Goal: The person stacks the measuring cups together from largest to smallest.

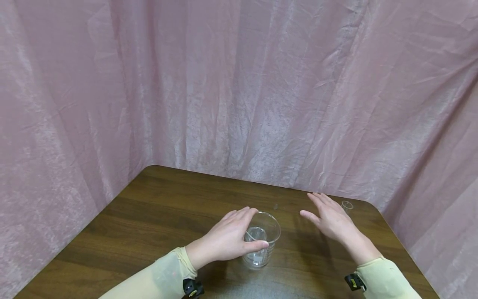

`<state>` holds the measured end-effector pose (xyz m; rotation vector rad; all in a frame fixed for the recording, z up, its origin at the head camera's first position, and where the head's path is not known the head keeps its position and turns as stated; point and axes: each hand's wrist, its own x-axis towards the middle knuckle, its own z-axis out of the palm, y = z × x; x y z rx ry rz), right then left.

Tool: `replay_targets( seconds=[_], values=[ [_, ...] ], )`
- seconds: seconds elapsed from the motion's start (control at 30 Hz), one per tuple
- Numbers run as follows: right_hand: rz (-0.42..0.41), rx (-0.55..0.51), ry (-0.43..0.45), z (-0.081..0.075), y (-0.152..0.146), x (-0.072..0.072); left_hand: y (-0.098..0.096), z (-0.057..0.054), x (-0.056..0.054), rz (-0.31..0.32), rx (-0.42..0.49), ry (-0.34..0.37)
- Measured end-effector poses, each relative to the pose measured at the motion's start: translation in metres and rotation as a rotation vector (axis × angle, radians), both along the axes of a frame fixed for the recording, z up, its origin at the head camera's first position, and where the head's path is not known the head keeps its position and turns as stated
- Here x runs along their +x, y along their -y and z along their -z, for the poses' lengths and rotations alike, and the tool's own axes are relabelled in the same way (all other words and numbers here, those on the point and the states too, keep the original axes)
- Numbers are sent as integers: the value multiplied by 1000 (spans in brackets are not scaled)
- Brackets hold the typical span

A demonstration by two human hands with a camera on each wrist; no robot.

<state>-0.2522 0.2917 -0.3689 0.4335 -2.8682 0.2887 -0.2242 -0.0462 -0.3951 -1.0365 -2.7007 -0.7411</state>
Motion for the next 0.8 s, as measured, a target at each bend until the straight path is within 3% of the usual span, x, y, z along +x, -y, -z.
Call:
replay_targets(
  seconds=[0.8],
  values=[
    [67, 39, 23, 5, -29, -13, 1, -1, 1, -4, 3, 13]
  ],
)
